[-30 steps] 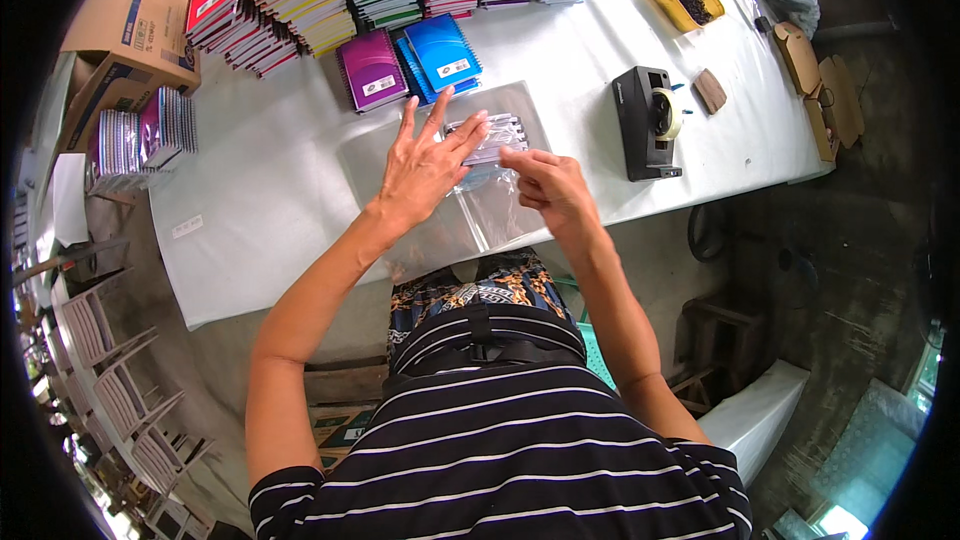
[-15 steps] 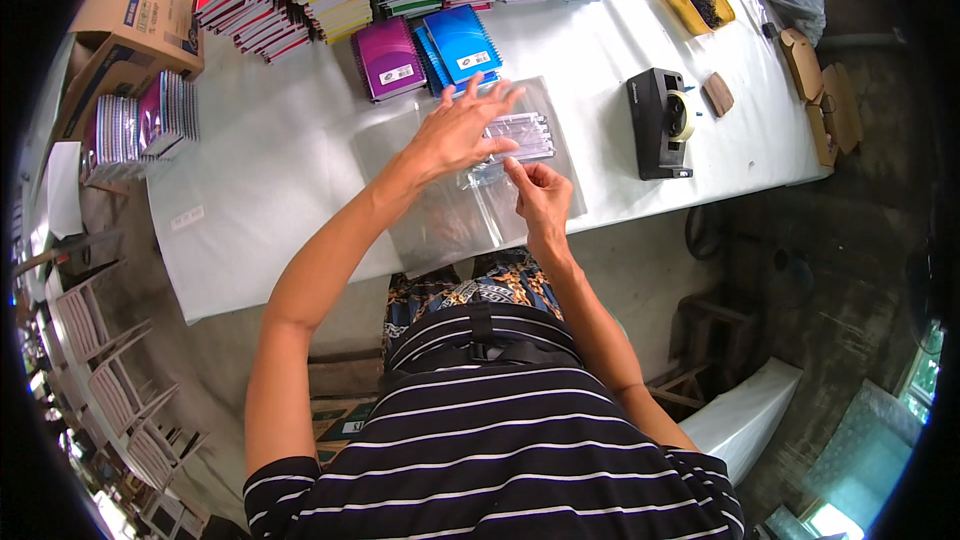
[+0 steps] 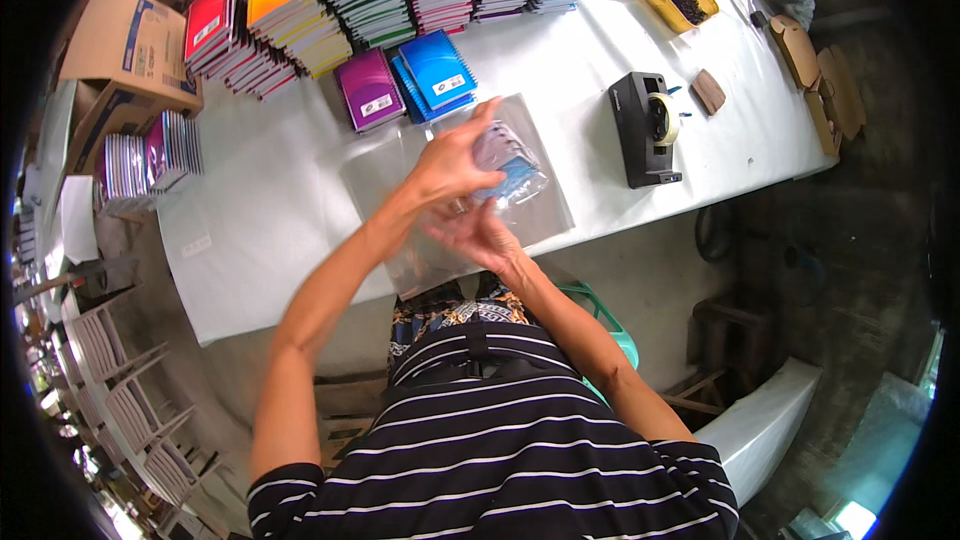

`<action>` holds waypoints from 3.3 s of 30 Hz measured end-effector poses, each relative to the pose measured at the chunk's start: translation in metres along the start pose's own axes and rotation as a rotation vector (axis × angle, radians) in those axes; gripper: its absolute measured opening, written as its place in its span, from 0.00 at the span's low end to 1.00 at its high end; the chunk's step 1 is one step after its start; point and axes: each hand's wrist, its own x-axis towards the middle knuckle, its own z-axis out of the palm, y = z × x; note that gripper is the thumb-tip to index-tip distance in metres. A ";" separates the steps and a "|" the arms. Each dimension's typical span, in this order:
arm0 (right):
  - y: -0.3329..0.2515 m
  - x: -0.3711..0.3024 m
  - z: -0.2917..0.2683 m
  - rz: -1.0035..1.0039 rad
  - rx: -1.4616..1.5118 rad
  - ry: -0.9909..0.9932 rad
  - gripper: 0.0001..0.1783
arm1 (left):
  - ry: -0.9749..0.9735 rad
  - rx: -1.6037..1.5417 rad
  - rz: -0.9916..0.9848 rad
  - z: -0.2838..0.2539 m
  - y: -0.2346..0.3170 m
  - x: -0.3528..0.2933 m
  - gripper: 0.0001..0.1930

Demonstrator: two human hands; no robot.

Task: The person repeatedly places spiral-bound notebooks into clear plastic sleeves, folds the sleeves closed, and stacks the packaged notebooks on the table. The person handles notebooks of various colors and uses a tape dispenser to seal the sleeves.

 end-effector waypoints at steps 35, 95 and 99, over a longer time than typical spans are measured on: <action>-0.129 -0.045 0.065 -0.734 -1.924 -0.016 0.31 | 0.525 -0.590 0.048 0.042 -0.060 -0.091 0.38; -0.145 -0.025 0.076 -0.513 -2.240 -0.194 0.47 | 0.701 0.006 0.099 0.046 -0.020 -0.064 0.35; -0.126 -0.010 0.097 -0.389 -2.471 -0.170 0.48 | 0.747 -0.159 0.136 0.062 -0.034 -0.074 0.36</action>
